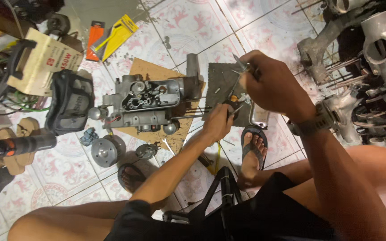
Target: The person sits on the floor and uses a screwdriver to remove screws from a disassembled engine casing. They then use a wrench to loosen and remove a bolt from the engine part.
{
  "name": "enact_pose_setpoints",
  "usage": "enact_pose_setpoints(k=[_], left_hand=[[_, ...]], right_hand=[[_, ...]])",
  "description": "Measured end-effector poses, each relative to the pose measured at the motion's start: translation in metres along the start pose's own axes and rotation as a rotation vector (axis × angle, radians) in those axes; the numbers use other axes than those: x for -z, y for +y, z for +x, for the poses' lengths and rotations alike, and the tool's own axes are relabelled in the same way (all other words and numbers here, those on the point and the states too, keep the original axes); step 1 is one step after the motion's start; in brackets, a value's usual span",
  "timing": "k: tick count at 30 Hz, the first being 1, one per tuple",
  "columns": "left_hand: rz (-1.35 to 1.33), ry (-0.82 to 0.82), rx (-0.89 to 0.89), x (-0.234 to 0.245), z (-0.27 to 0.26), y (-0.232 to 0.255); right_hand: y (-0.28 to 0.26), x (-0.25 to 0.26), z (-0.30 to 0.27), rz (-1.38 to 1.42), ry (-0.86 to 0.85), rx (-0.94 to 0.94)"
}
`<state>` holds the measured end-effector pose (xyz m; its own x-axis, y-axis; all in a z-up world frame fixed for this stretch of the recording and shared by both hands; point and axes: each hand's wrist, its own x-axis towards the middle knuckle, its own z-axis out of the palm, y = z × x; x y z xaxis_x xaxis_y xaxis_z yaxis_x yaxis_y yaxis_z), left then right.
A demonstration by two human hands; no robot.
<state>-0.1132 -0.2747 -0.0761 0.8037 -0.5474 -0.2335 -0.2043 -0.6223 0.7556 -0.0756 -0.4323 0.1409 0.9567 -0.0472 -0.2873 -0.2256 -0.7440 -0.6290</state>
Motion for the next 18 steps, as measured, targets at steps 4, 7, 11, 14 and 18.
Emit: enact_pose_setpoints(k=[4,7,11,14,18], left_hand=[[0.008,0.079,-0.083,0.075,-0.041,0.024],[-0.030,0.144,-0.098,0.125,-0.076,0.028],[-0.014,0.241,-0.145,0.183,-0.120,0.032],[-0.028,0.295,-0.167,0.216,-0.143,0.029],[-0.047,0.452,-0.232,0.249,-0.158,0.013]], right_hand=[[-0.018,-0.013,-0.007,0.102,-0.006,0.127],[-0.049,-0.028,-0.020,0.136,-0.105,0.132],[-0.090,-0.052,-0.020,0.143,-0.207,0.147],[-0.115,-0.069,-0.024,0.078,-0.258,0.184],[-0.148,-0.090,-0.030,0.135,-0.272,0.336]])
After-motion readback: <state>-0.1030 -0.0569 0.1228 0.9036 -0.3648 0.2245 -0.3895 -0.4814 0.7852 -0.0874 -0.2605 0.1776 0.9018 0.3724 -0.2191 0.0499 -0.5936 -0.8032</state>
